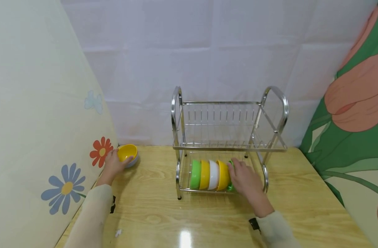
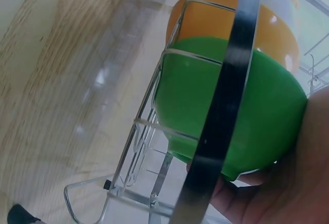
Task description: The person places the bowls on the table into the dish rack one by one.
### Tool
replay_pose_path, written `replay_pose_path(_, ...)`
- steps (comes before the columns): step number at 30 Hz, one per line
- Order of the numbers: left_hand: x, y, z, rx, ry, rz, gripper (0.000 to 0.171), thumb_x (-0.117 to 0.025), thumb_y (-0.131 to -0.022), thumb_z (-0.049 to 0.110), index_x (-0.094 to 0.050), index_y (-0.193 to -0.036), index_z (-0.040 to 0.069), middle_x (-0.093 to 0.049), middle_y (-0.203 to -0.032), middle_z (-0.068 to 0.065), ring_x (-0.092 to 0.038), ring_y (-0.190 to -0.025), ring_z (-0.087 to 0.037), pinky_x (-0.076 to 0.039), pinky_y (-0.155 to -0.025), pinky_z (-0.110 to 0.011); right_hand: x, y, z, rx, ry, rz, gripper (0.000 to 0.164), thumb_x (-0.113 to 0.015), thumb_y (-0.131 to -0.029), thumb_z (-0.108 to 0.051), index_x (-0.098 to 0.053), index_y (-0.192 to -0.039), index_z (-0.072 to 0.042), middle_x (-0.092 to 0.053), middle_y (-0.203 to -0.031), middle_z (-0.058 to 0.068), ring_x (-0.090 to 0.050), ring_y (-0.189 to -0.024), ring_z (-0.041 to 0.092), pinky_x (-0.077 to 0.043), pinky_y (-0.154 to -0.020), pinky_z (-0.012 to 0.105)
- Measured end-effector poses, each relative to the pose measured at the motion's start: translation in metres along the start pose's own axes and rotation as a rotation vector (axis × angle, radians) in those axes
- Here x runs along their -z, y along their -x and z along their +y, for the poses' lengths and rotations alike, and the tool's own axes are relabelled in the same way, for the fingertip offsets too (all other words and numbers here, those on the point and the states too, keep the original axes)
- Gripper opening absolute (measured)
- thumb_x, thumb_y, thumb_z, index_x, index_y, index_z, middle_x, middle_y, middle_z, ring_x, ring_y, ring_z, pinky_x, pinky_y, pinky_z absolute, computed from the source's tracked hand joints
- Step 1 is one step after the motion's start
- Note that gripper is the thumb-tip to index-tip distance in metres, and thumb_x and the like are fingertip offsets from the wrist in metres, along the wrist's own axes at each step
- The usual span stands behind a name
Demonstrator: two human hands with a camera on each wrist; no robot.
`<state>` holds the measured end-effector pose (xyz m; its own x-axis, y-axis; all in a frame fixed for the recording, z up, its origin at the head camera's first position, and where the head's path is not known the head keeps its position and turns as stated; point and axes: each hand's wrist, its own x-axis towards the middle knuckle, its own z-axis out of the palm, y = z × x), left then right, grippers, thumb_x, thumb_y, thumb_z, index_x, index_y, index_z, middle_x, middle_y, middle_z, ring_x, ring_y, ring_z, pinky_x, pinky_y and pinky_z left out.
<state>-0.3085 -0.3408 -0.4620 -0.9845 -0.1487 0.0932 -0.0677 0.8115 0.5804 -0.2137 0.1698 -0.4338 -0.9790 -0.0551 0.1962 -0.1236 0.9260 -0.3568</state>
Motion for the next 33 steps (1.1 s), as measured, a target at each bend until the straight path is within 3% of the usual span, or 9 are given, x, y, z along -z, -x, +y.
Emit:
replay_pose_path(4, -0.002, -0.003, -0.001, -0.002, 0.000, -0.007, 0.103, -0.069, -0.093, 0.051, -0.016, -0.154, -0.012, -0.016, -0.153, -0.041, -0.025, -0.133, -0.058, -0.029, -0.109, -0.070, -0.005, -0.002, -0.003, -0.009, -0.018, -0.024, 0.070, -0.013, -0.108, -0.053, -0.040, -0.152, -0.006, -0.052, -0.141, 0.031, -0.055, -0.119, 0.053, -0.048, -0.090, 0.071)
replay_pose_path(11, -0.008, -0.010, -0.002, 0.017, 0.007, -0.035, 0.108, -0.071, -0.090, 0.053, -0.012, -0.155, -0.010, -0.015, -0.153, -0.040, -0.024, -0.130, -0.057, -0.033, -0.105, -0.070, -0.009, -0.006, -0.004, -0.028, -0.075, -0.035, 0.074, -0.010, -0.107, -0.056, -0.041, -0.152, -0.006, -0.050, -0.143, 0.030, -0.050, -0.125, 0.052, -0.044, -0.099, 0.068)
replay_pose_path(21, -0.007, -0.010, 0.000, 0.067, -0.023, -0.062, 0.116, -0.073, -0.086, 0.056, -0.008, -0.154, -0.013, -0.015, -0.151, -0.041, -0.024, -0.128, -0.057, -0.035, -0.104, -0.071, -0.010, -0.009, -0.004, -0.012, -0.112, -0.028, 0.069, -0.016, -0.109, -0.053, -0.043, -0.152, -0.006, -0.051, -0.143, 0.029, -0.051, -0.124, 0.051, -0.043, -0.101, 0.067)
replay_pose_path(27, -0.010, -0.013, 0.001, 0.090, -0.058, -0.080, 0.120, -0.072, -0.086, 0.060, -0.008, -0.151, -0.017, -0.017, -0.149, -0.042, -0.024, -0.126, -0.056, -0.034, -0.105, -0.070, -0.009, -0.009, -0.003, -0.024, -0.117, -0.035, 0.078, -0.009, -0.106, -0.060, -0.041, -0.153, -0.006, -0.051, -0.143, 0.028, -0.050, -0.126, 0.050, -0.042, -0.103, 0.066)
replay_pose_path(33, -0.008, -0.014, 0.001, 0.093, -0.080, -0.092, 0.123, -0.070, -0.085, 0.065, -0.008, -0.151, -0.017, -0.019, -0.146, -0.043, -0.022, -0.124, -0.056, -0.027, -0.105, -0.073, -0.011, -0.008, -0.002, -0.027, -0.131, -0.044, 0.077, -0.011, -0.106, -0.060, -0.040, -0.153, -0.006, -0.051, -0.143, 0.028, -0.050, -0.126, 0.049, -0.042, -0.103, 0.066)
